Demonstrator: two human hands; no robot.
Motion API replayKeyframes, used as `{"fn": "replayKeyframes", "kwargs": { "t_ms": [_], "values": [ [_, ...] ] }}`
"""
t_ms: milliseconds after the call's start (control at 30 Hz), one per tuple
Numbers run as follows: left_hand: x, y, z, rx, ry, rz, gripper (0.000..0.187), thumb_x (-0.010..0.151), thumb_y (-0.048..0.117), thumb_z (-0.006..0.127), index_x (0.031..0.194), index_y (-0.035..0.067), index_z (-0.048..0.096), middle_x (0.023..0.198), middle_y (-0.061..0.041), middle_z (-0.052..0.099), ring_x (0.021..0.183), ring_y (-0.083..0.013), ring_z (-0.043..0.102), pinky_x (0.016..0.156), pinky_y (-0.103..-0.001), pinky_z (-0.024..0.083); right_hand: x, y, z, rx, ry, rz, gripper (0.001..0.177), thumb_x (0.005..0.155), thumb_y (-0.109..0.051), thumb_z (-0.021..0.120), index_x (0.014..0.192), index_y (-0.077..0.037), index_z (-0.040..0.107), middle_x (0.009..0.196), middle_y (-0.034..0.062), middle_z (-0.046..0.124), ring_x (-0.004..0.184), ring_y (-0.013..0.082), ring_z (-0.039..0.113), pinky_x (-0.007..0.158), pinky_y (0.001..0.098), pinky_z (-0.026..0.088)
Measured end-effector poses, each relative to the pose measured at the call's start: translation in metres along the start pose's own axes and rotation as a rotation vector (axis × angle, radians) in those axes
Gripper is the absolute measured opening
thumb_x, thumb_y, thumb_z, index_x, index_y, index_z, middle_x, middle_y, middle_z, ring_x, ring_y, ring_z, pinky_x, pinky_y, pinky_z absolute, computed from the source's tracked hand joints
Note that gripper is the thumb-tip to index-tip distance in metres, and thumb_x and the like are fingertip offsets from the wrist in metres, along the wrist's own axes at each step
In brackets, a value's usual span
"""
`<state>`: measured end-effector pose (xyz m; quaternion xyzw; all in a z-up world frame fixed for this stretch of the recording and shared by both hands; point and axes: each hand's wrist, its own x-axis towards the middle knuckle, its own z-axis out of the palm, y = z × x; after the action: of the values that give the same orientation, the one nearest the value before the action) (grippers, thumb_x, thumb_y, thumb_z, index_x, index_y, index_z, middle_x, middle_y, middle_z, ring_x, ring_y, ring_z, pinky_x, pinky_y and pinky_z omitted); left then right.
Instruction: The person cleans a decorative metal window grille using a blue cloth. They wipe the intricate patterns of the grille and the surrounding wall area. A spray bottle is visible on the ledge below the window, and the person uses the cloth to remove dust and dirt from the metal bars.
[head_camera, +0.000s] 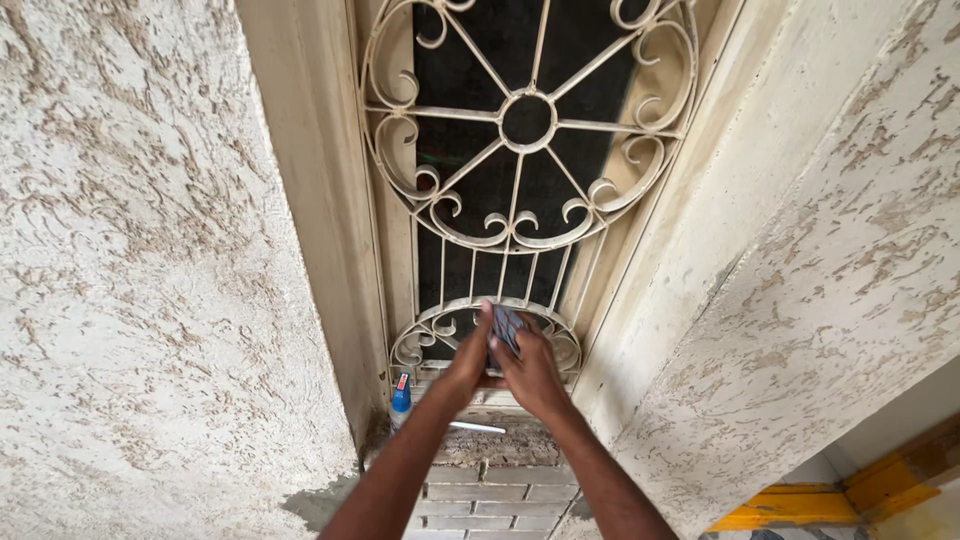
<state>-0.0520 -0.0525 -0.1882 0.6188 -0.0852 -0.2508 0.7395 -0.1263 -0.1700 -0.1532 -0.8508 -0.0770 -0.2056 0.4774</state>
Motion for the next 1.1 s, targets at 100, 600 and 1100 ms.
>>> {"fn": "replayKeyframes", "kwargs": {
  "t_ms": [100, 600, 1100],
  "values": [
    [-0.003, 0.046, -0.02, 0.517, 0.1, 0.237, 0.074, 0.103, 0.069, 0.026, 0.119, 0.009, 0.065, 0.101, -0.008, 0.068, 0.09, -0.0221, 0.069, 0.074, -0.042, 0.063, 0.022, -0.038, 0.001, 0.129, 0.195, -0.092, 0.026, 0.1, -0.019, 0.061, 0.114, 0.002, 0.068, 0.109, 0.018, 0.068, 0.081, 0.0211, 0.069, 0.069, 0.0372, 0.058],
    [-0.063, 0.233, -0.077, 1.973, 0.861, 1.248, 0.053, 0.095, 0.029, 0.058, 0.141, 0.003, 0.054, 0.154, -0.019, 0.043, 0.144, -0.0318, 0.042, 0.126, -0.047, 0.016, 0.157, -0.074, 0.103, 0.306, 0.273, -0.048, 0.012, 0.097, -0.005, 0.054, 0.096, 0.003, 0.063, 0.083, 0.0235, 0.072, 0.06, 0.0258, 0.069, 0.053, 0.0432, 0.054],
    [-0.05, 0.229, -0.087, 2.148, 0.789, 1.151, 0.022, 0.096, 0.03, 0.061, 0.105, 0.018, 0.078, 0.105, -0.002, 0.071, 0.124, -0.0232, 0.055, 0.127, -0.051, 0.015, 0.112, -0.068, 0.004, -1.237, 0.054, -0.485, 0.013, 0.085, -0.008, 0.061, 0.088, -0.003, 0.073, 0.101, 0.0284, 0.069, 0.059, 0.0284, 0.072, 0.04, 0.0379, 0.052]
  ]
}}
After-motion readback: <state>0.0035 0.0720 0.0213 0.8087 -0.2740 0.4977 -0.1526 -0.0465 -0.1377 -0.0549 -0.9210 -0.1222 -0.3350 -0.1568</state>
